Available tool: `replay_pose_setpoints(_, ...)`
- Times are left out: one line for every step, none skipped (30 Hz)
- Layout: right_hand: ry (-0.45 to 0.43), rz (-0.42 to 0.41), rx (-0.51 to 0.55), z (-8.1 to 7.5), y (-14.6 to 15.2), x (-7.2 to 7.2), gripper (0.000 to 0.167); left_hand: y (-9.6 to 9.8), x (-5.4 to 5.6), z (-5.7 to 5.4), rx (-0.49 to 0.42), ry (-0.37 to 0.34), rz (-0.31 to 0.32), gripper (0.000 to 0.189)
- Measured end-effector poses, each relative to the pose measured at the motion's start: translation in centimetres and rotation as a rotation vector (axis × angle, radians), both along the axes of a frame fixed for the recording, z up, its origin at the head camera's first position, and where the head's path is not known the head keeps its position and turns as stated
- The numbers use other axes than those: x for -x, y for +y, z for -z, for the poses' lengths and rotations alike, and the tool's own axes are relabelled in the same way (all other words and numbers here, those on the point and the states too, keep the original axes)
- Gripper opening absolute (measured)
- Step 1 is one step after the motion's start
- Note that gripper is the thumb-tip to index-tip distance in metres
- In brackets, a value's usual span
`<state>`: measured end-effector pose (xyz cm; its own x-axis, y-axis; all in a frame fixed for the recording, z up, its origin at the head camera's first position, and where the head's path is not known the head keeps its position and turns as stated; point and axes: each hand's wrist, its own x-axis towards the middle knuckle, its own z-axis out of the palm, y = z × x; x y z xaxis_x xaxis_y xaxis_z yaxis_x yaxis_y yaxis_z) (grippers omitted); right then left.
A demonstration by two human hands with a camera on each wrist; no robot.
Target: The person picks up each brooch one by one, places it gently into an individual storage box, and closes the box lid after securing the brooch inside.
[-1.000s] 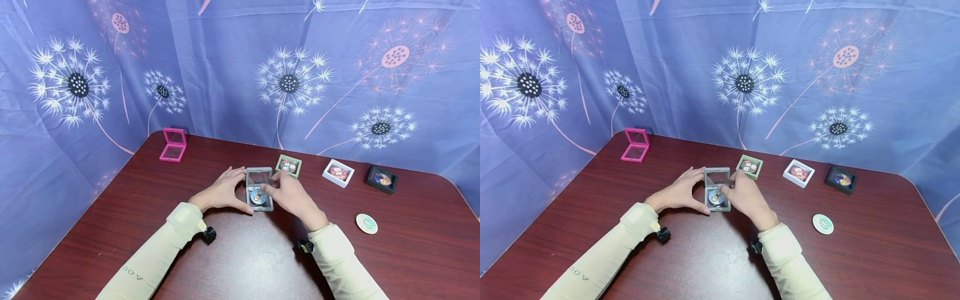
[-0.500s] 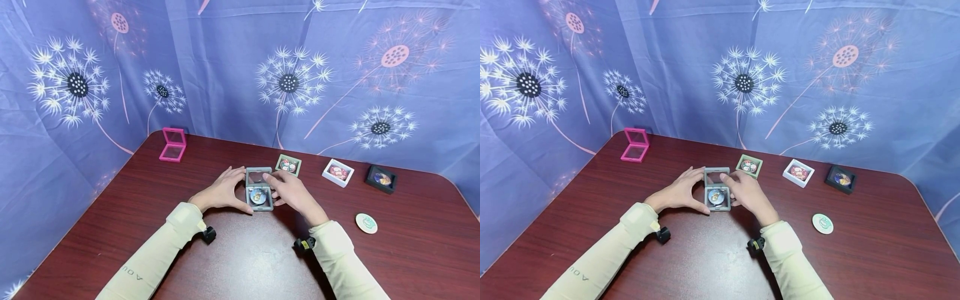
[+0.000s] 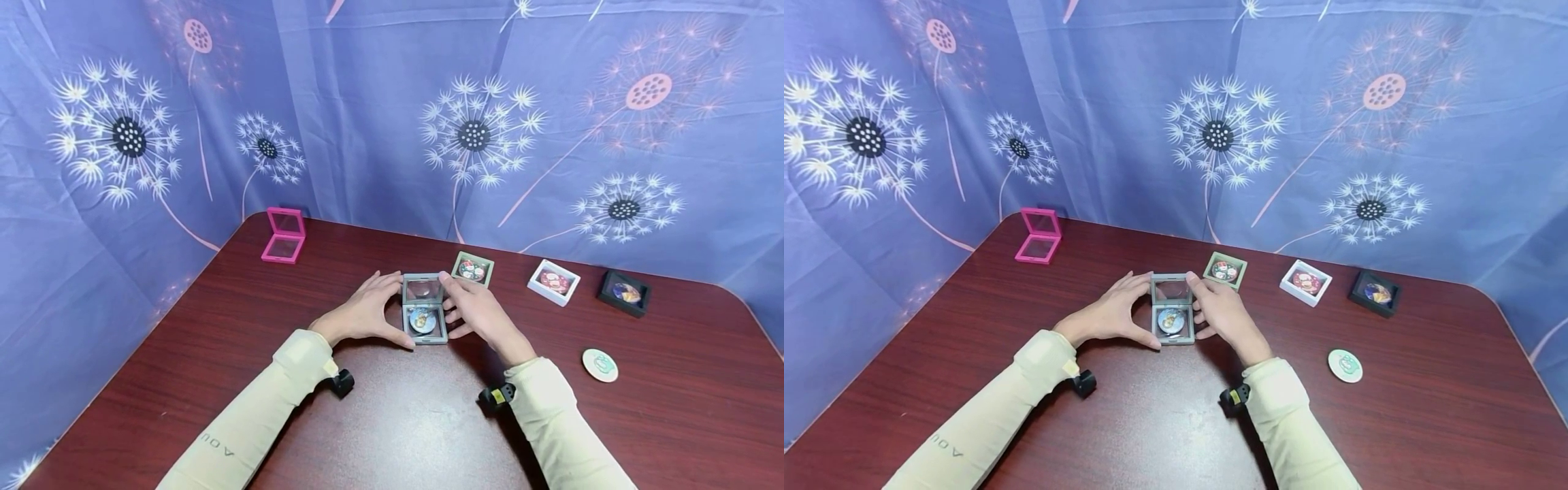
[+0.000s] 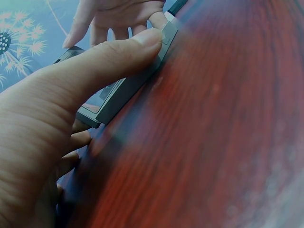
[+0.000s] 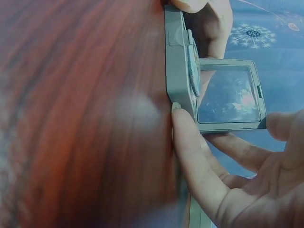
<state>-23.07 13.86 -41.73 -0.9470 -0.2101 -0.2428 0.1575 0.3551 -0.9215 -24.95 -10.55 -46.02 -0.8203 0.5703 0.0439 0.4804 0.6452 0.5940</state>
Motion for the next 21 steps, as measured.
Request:
replay_pose_setpoints(-0.004,0.001,0.002,0.0,0.0,0.0,0.066,0.0,0.0,0.0,0.0,0.0,0.0,0.103)
replay_pose_setpoints(-0.008,-0.001,0.005,0.0,0.0,0.0,0.066,0.0,0.0,0.0,0.001,-0.002,-0.001,0.103)
replay_pose_setpoints(-0.012,-0.001,0.008,-0.1,0.0,0.0,0.066,0.0,0.1,0.1,0.001,-0.003,-0.002,0.103)
replay_pose_setpoints(-0.015,-0.006,0.011,-0.1,0.0,0.1,0.066,0.0,0.1,0.1,0.001,-0.005,-0.002,0.103)
replay_pose_setpoints(-0.022,-0.006,0.015,-0.1,0.1,0.1,0.066,0.0,0.1,0.1,0.002,-0.005,-0.004,0.102)
replay_pose_setpoints(-0.024,-0.012,0.019,-0.1,0.1,0.1,0.067,0.1,0.1,0.1,0.002,-0.005,-0.005,0.102)
replay_pose_setpoints(-0.027,-0.017,0.024,-0.2,0.2,0.1,0.067,0.0,0.1,0.1,0.001,-0.006,-0.006,0.102)
replay_pose_setpoints(-0.03,-0.024,0.028,-0.2,0.3,0.2,0.067,0.1,0.1,0.1,-0.003,-0.005,-0.006,0.101)
replay_pose_setpoints(-0.031,-0.03,0.032,-0.2,0.4,0.2,0.067,0.1,0.1,0.1,-0.004,-0.004,-0.005,0.099)
replay_pose_setpoints(-0.032,-0.037,0.034,-0.2,0.5,0.2,0.067,0.1,0.1,0.1,-0.008,-0.004,-0.003,0.097)
replay_pose_setpoints(-0.034,-0.043,0.038,-0.2,0.6,0.3,0.066,0.1,0.1,0.1,-0.01,-0.002,-0.002,0.095)
replay_pose_setpoints(-0.036,-0.048,0.044,-0.2,0.7,0.3,0.065,0.1,0.1,0.1,-0.014,0.0,0.002,0.093)
replay_pose_setpoints(-0.04,-0.05,0.053,-0.1,0.8,0.4,0.063,0.0,0.1,0.1,-0.017,0.002,0.005,0.09)
replay_pose_setpoints(-0.042,-0.054,0.06,-0.1,1.0,0.4,0.061,0.0,0.1,0.1,-0.018,0.005,0.009,0.087)
replay_pose_setpoints(-0.046,-0.058,0.068,0.0,1.1,0.5,0.06,0.0,0.1,0.1,-0.019,0.009,0.012,0.086)
replay_pose_setpoints(-0.05,-0.064,0.077,0.0,1.2,0.5,0.059,0.0,0.0,0.1,-0.021,0.014,0.014,0.085)
replay_pose_setpoints(-0.058,-0.065,0.09,0.1,1.3,0.6,0.057,-0.1,0.0,0.1,-0.021,0.018,0.017,0.084)
replay_pose_setpoints(-0.064,-0.069,0.1,0.2,1.4,0.7,0.056,-0.1,0.0,0.1,-0.022,0.021,0.019,0.083)
replay_pose_setpoints(-0.069,-0.075,0.108,0.3,1.5,0.7,0.055,-0.1,0.0,0.1,-0.02,0.024,0.019,0.082)
replay_pose_setpoints(-0.073,-0.085,0.115,0.3,1.7,0.7,0.055,-0.1,0.0,0.1,-0.021,0.027,0.02,0.082)
replay_pose_setpoints(-0.078,-0.096,0.124,0.4,1.8,0.8,0.055,-0.1,0.0,0.1,-0.023,0.029,0.021,0.082)
